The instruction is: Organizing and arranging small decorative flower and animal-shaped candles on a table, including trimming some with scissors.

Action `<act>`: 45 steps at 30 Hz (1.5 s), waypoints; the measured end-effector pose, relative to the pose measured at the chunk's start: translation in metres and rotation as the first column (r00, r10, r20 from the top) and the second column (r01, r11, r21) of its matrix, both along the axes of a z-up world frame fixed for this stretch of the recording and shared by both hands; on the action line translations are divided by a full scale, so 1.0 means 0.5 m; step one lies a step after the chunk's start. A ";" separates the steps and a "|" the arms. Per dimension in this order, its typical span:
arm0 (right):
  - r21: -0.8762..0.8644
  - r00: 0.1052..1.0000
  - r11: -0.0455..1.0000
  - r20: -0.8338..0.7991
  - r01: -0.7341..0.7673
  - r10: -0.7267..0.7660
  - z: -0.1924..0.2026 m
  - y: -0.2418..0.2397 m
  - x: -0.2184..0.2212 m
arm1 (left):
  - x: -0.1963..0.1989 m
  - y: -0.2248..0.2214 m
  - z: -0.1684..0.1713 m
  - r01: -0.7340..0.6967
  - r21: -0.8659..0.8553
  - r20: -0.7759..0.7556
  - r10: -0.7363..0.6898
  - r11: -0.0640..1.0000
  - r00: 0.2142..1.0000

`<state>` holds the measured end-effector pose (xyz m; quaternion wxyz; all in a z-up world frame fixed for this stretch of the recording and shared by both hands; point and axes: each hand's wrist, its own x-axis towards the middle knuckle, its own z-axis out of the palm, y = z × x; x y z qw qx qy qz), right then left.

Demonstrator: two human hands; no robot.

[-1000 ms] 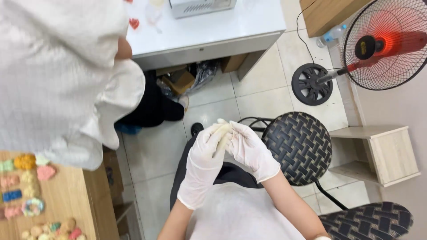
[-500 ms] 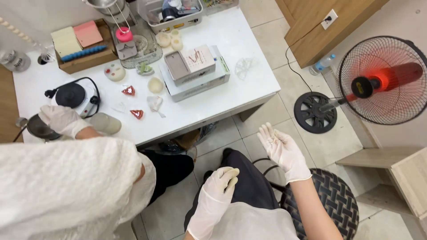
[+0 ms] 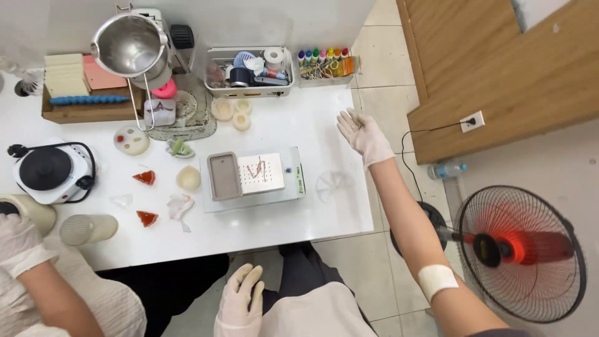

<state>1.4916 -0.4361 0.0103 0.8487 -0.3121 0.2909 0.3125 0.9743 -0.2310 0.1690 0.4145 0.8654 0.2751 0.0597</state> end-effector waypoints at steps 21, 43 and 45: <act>0.043 0.954 0.954 0.074 -0.295 0.292 0.019 0.156 0.306 | 0.033 -0.115 -0.060 -0.293 0.121 -0.357 0.317 0.948 0.879; 0.257 0.291 0.149 0.705 -0.955 0.647 0.323 0.225 -0.504 | -0.375 -0.147 0.232 -0.416 0.208 -0.244 0.458 0.885 0.855; 0.158 0.134 0.008 0.809 -0.987 0.572 0.356 0.304 -0.621 | -0.483 -0.174 0.324 -0.446 0.240 -0.313 0.504 0.862 0.805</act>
